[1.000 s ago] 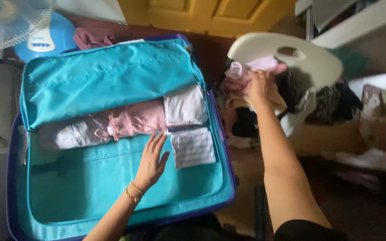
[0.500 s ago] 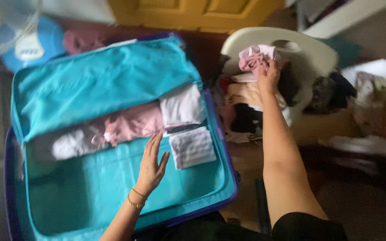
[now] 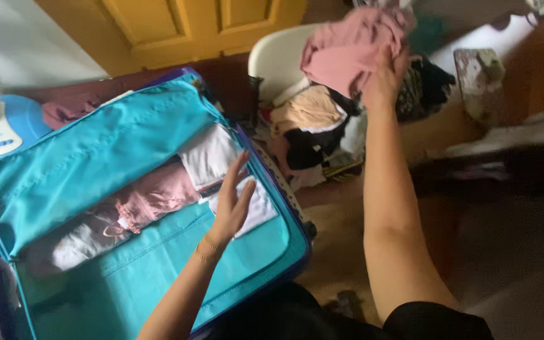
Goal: The person picks up clothing items from a chair and packs them into a suitcase by hand, folding several items before placing them into rows.
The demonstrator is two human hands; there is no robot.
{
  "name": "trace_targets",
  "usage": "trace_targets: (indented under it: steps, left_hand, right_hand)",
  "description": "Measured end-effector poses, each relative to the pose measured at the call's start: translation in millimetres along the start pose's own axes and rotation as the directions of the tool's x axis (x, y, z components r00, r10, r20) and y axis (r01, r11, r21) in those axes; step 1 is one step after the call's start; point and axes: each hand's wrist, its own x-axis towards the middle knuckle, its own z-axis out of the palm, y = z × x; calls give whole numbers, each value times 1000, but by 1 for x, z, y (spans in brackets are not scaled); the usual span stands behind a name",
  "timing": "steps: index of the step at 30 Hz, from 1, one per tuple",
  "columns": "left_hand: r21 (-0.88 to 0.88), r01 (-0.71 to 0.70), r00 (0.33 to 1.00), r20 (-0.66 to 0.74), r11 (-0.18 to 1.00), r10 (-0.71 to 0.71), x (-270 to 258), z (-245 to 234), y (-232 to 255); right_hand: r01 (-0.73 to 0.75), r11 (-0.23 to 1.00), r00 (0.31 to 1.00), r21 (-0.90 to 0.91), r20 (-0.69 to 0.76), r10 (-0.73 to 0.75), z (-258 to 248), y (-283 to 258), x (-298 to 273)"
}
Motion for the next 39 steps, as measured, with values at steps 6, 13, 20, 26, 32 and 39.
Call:
trace_targets:
  steps: [6,13,20,26,32,39]
  left_hand:
    - [-734,296,891,-19,611,-453,89,27,-3]
    - [-777,213,884,-106,592,-456,-13,-94,15]
    - [-872,200,823,-97,447,-559,-185,-221,8]
    - [-342,373,817,-320,862,-480,-244,-265,-78]
    - [299,535,818,-418,790,-395,-244,-266,-89]
    - [23,-134,980,-149,991,136,-189,-247,-4]
  right_hand:
    - [-48,968,942,245,333,-37,98,-122,-130]
    - [-561,785,689,262,673,268,189,-182,-315]
    - [-614,753,357,-235,768,531,236,-123,-406]
    - [-812,517,65,-272,837,543,226,16,-432]
    - [-560,719,249,-412,743,621,245,23,-454]
    - [-269,854,43,-445,881,472,300,-66,-431]
